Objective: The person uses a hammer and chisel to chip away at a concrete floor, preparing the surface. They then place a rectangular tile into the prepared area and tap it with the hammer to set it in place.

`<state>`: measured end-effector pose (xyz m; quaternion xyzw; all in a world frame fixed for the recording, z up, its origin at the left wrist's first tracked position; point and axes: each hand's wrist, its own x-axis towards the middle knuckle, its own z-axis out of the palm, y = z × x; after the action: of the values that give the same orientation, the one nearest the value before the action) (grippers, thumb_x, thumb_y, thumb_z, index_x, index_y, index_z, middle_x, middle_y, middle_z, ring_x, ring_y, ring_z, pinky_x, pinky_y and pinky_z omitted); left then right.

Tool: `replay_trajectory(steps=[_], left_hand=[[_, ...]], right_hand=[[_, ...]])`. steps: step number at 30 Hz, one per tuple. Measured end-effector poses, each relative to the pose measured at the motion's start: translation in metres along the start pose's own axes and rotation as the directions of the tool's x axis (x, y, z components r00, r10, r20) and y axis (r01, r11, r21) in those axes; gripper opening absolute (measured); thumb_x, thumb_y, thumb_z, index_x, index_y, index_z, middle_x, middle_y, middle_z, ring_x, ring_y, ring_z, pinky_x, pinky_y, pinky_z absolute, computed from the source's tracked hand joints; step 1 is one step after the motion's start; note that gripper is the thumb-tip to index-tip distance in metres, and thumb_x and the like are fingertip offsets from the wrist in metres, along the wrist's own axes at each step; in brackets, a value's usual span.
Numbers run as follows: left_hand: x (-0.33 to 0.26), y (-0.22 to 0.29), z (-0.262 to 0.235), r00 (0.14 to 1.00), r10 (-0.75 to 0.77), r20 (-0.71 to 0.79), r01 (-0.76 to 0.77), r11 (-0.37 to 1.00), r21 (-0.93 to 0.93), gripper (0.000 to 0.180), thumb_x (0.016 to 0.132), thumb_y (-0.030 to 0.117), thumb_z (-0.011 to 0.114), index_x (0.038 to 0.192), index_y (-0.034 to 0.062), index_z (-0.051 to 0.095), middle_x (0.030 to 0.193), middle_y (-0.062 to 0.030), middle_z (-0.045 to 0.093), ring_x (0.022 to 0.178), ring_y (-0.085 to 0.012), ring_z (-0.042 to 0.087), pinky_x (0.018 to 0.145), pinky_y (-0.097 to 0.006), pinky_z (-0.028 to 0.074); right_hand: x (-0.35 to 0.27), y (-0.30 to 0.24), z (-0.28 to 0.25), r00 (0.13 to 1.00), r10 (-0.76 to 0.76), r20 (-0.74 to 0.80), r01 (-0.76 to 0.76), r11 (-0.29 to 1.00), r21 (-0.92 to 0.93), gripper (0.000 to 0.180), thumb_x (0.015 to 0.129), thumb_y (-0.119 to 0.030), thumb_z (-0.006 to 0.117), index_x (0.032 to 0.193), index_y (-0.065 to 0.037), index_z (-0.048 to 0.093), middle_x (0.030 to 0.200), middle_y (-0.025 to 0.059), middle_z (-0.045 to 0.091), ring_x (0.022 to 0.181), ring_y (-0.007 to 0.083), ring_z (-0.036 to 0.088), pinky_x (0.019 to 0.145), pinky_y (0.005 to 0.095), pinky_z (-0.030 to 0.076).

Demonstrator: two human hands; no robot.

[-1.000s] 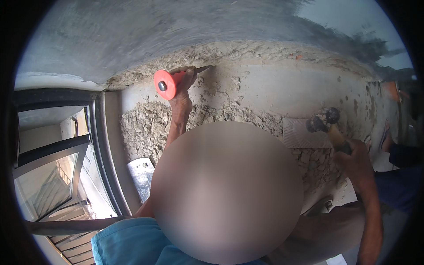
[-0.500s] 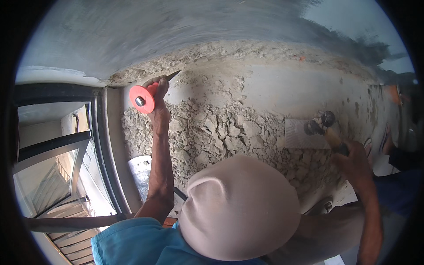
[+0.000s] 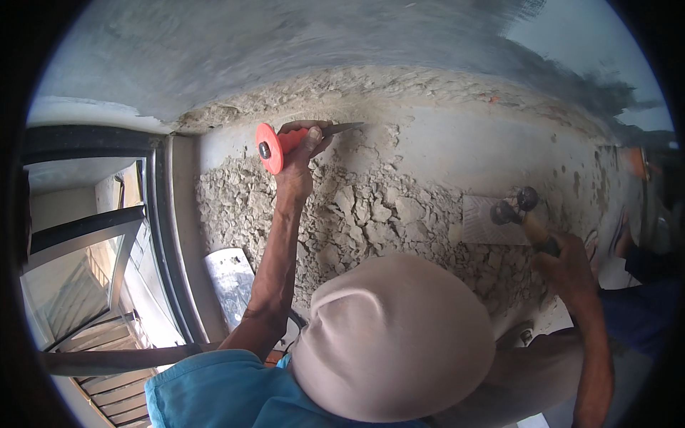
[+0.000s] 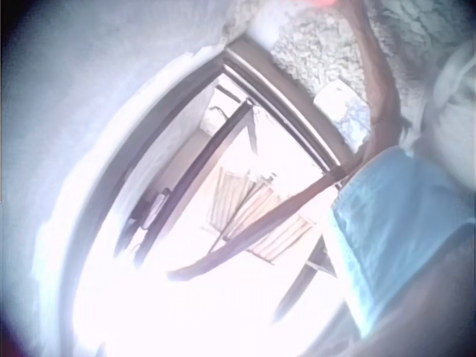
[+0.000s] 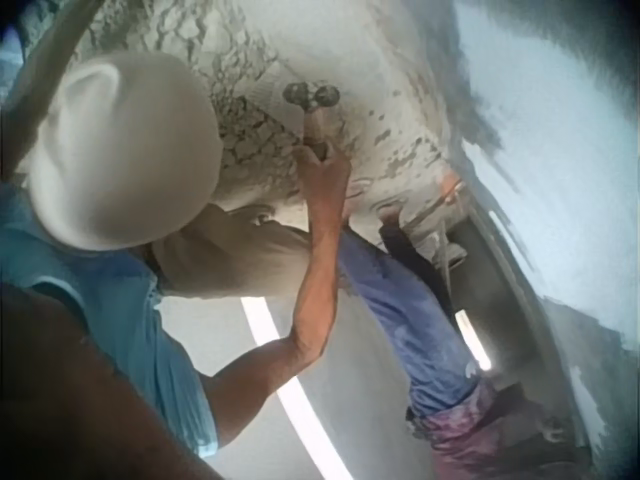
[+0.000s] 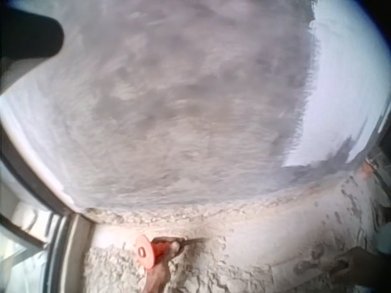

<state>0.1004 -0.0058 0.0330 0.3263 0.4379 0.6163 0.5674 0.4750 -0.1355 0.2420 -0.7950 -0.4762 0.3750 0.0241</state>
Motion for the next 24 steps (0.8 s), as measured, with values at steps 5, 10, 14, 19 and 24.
replay_trajectory(steps=[5, 10, 14, 19, 24], left_hand=[[0.000, -0.006, 0.003, 0.983, 0.183, -0.031, -0.168, 0.950, 0.264, 0.024, 0.085, 0.013, 0.081, 0.104, 0.0036, 0.069, 0.106, -0.0094, 0.072, 0.092, -0.0159, 0.066, 0.084, -0.031, 0.055], [-0.002, -0.032, -0.009, 0.913, 0.315, 0.260, -0.398, 0.831, 0.389, 0.026, 0.086, 0.000, 0.075, 0.110, 0.0061, 0.068, 0.115, -0.0066, 0.065, 0.102, -0.0153, 0.062, 0.086, -0.030, 0.054], [-0.003, -0.043, 0.003, 0.918, 0.273, 0.288, -0.349, 0.901, 0.256, 0.037, 0.081, -0.013, 0.069, 0.114, 0.0036, 0.065, 0.123, -0.0086, 0.059, 0.112, -0.0168, 0.059, 0.094, -0.030, 0.052], [-0.005, -0.041, -0.006, 0.915, 0.329, 0.236, -0.394, 0.856, 0.335, 0.032, 0.087, -0.006, 0.069, 0.117, 0.0042, 0.063, 0.118, -0.0062, 0.060, 0.103, -0.0156, 0.060, 0.095, -0.031, 0.050], [0.001, -0.041, -0.014, 0.918, 0.366, 0.155, -0.397, 0.825, 0.402, 0.032, 0.088, -0.006, 0.068, 0.117, 0.0043, 0.063, 0.117, -0.0057, 0.060, 0.101, -0.0149, 0.059, 0.093, -0.030, 0.050]], right_hand=[[-0.001, -0.004, -0.003, 0.999, -0.013, 0.036, 0.015, 0.999, -0.041, 0.012, 0.074, -0.012, 0.059, 0.072, -0.001, 0.055, 0.057, -0.0006, 0.048, 0.046, 0.0085, 0.043, 0.045, 0.0285, 0.035], [0.003, -0.002, -0.001, 0.999, 0.006, 0.046, -0.003, 0.997, -0.071, 0.012, 0.074, -0.012, 0.058, 0.072, -0.001, 0.055, 0.057, 0.0002, 0.048, 0.047, 0.0088, 0.044, 0.045, 0.0295, 0.035], [0.003, -0.002, 0.002, 1.000, -0.011, 0.024, 0.012, 0.997, -0.078, 0.013, 0.074, -0.012, 0.059, 0.073, 0.000, 0.055, 0.057, 0.0006, 0.047, 0.047, 0.0092, 0.044, 0.045, 0.0297, 0.036], [0.002, 0.002, 0.001, 0.999, -0.024, 0.032, 0.027, 0.996, -0.083, 0.015, 0.075, -0.013, 0.059, 0.072, 0.001, 0.055, 0.056, 0.0012, 0.048, 0.046, 0.0094, 0.045, 0.045, 0.0299, 0.036], [0.002, -0.003, 0.000, 0.998, -0.035, 0.048, 0.040, 0.994, -0.100, 0.014, 0.075, -0.013, 0.059, 0.071, 0.000, 0.055, 0.056, 0.0007, 0.048, 0.046, 0.0093, 0.045, 0.045, 0.0294, 0.036]])
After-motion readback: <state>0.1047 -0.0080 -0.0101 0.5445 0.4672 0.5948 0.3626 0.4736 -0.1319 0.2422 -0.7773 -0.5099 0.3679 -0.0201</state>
